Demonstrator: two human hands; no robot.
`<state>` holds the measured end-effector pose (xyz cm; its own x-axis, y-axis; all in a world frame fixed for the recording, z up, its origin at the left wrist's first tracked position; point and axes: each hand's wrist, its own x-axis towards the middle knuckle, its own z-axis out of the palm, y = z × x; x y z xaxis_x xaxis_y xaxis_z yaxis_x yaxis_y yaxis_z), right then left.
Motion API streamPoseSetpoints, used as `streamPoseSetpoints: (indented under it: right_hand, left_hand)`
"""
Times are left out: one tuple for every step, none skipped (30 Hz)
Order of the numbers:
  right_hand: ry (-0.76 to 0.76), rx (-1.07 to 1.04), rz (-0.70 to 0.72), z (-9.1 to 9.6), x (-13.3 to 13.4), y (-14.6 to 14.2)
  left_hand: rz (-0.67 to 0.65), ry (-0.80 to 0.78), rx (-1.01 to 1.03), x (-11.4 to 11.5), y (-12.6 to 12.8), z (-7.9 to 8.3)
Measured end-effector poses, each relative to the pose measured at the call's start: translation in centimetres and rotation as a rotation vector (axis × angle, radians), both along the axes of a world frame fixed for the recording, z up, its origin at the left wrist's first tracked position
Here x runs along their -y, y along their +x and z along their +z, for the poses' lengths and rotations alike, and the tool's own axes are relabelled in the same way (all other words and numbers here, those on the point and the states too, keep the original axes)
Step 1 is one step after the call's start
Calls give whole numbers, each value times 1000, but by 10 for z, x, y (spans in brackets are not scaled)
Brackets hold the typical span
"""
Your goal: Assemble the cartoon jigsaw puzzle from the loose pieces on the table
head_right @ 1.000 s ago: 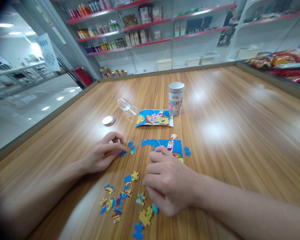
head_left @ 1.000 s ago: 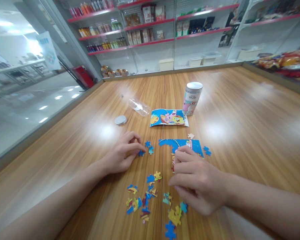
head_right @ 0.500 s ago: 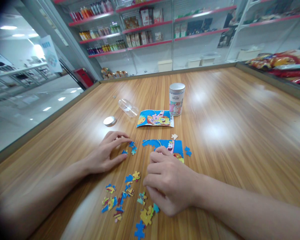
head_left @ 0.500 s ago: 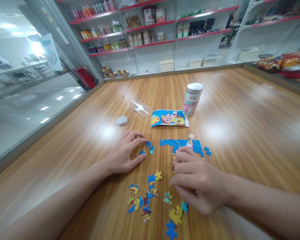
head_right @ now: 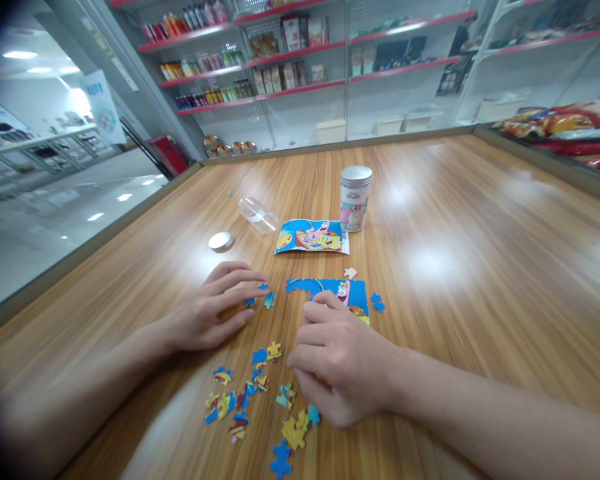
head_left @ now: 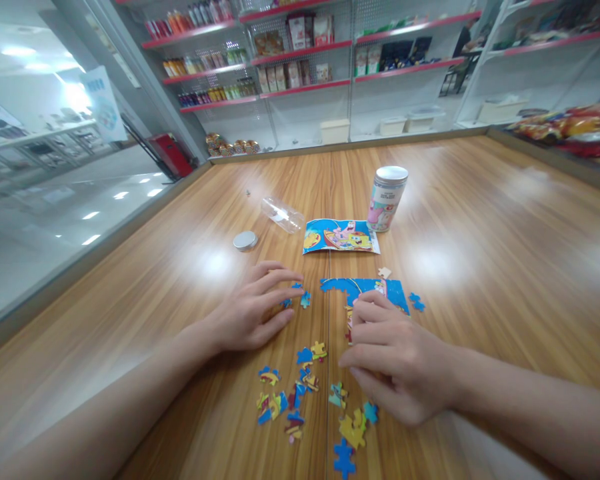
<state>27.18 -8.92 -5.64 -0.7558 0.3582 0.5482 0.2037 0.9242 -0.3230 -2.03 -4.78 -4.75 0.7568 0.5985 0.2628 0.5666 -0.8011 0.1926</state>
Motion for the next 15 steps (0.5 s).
streamPoseSetpoints:
  right_hand:
    - [0, 4, -3, 0, 0, 0]
    - [-1, 7, -7, -1, 0, 0]
    - [-1, 8, -11, -1, 0, 0]
    - [1, 5, -18, -1, 1, 0]
    - [6, -2, -31, -1, 1, 0]
    - [11, -11, -52, -1, 1, -1]
    - [17, -27, -85, -1, 1, -1]
    - [22, -43, -131, -1, 1, -1]
    - [23, -54, -188, -1, 0, -1]
    - [18, -60, -250, -1, 0, -1]
    - [7, -58, -313, -1, -1, -1]
    - [-7, -48, -372, -1, -2, -1]
    - [-21, -33, -421, -1, -3, -1]
    - [-34, -14, -461, -2, -3, -1]
    - [-46, 3, -489, -2, -4, -1]
  left_hand:
    - [-38, 10, -4, 1, 1, 0]
    - [-71, 17, -7, 2, 3, -1]
    - [-94, 20, -11, 3, 4, -3]
    - [-112, 19, -13, 4, 5, -5]
    - [-123, 16, -12, 4, 6, -7]
    - [-130, 9, -13, 5, 7, -8]
    - [-132, -3, -18, 5, 8, -9]
    - [-131, -14, -25, 6, 9, -9]
    - [-130, -21, -31, 6, 9, -9]
    - [-129, -25, -39, 6, 10, -8]
    - [-128, -28, -47, 6, 10, -7]
    - [-125, -28, -55, 7, 10, -7]
    - [-121, -25, -60, 7, 10, -6]
    - [-117, -22, -65, 6, 10, -6]
    - [-111, -20, -69, 6, 10, -6]
